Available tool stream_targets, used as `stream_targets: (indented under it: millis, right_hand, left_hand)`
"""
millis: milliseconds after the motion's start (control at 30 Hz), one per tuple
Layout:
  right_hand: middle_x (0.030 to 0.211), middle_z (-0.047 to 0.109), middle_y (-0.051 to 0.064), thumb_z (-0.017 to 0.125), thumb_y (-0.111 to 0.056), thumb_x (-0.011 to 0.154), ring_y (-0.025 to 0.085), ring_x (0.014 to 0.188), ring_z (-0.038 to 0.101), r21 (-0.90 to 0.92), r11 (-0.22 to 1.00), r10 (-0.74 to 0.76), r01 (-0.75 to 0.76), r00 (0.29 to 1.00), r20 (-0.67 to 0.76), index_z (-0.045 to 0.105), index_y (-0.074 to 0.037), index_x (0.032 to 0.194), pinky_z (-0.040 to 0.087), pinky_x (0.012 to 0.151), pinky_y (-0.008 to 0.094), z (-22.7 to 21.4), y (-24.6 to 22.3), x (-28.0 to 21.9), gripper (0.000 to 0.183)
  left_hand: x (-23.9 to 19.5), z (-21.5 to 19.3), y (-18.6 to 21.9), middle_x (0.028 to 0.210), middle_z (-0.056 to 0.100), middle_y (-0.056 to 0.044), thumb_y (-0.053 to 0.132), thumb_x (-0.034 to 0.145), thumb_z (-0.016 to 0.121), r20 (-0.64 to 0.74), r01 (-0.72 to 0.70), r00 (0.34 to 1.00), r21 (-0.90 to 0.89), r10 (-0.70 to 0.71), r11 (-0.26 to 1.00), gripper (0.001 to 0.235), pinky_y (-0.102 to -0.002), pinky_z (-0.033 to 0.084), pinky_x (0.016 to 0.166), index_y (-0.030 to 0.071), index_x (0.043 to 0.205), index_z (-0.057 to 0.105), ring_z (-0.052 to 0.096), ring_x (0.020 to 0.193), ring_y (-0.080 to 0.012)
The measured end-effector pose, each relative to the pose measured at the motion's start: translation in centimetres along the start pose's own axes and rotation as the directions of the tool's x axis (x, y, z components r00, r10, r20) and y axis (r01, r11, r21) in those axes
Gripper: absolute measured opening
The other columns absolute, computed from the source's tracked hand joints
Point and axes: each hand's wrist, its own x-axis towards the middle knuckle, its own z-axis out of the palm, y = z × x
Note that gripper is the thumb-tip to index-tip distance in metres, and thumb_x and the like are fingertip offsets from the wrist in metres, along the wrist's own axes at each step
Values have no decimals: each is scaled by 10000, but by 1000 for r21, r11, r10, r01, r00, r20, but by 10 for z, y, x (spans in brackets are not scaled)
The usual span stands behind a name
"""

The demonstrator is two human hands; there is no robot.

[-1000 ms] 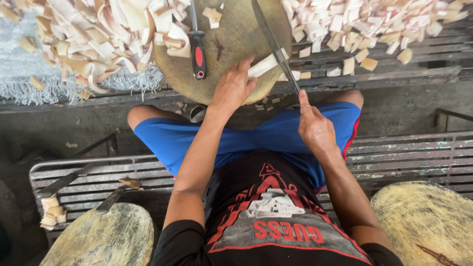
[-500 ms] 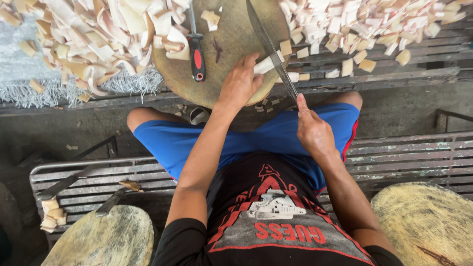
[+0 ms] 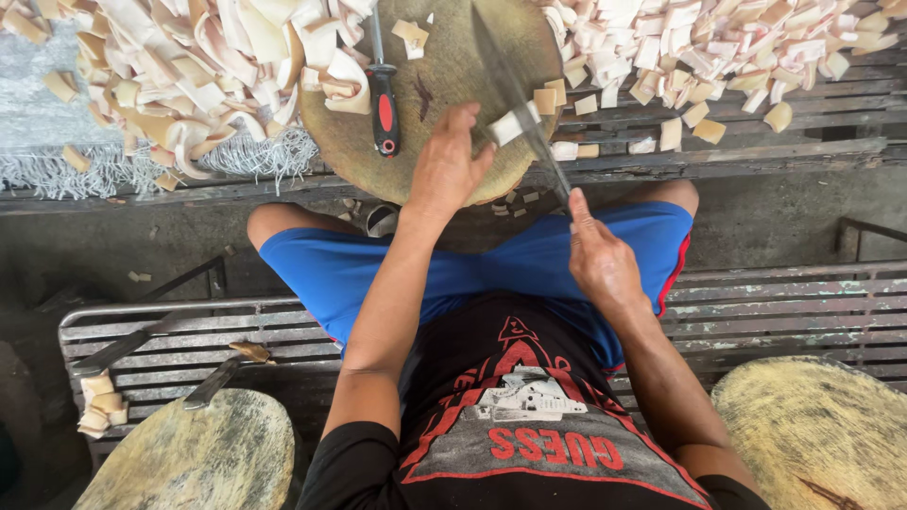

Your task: The person sits cross-legged on a metal bench and uses a large knife to chop light-colored vegetable pieces on a round wooden cutting board. They repeatedly pick up pieces, slice them into smaller chunks, and occasionally use a smaller knife to assist with the cutting process.

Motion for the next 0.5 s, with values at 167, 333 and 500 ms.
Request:
stream_targets:
  millis: [167, 333, 500]
  right_hand:
    - [1121, 679, 287, 568, -29, 1057, 449, 942, 711, 154, 981, -93, 120, 981, -172, 416, -58, 1597, 595, 779, 477, -16, -8, -9, 562]
    - [939, 716, 281, 629, -61, 978, 467, 774, 693, 46, 999, 23, -27, 996, 85, 498, -83, 1531, 550, 683, 530, -17, -4, -15, 569]
    - [1047, 692, 330, 592, -23, 1040, 478, 881, 690, 16, 997, -76, 79, 986, -149, 449, -28, 1578, 560, 746, 509, -1, 38, 16, 557]
  left_hand:
    - [10, -26, -22, 1166, 634, -168, 82, 893, 781, -211, -12, 977, 84, 29, 996, 471, -455, 552, 952, 19, 1298, 549, 656, 1097, -366]
    - [39, -48, -44, 1308, 579, -204, 46, 898, 738, -366, 17, 928, 220, 66, 975, 495, -486, 473, 1031, 15, 1348, 535, 560, 1182, -395]
    - [95, -39, -86, 1335, 538, -239, 86, 805, 725, -408, 54, 898, 477, 166, 877, 559, -585, 360, 1048, -6, 1322, 534, 440, 1265, -461]
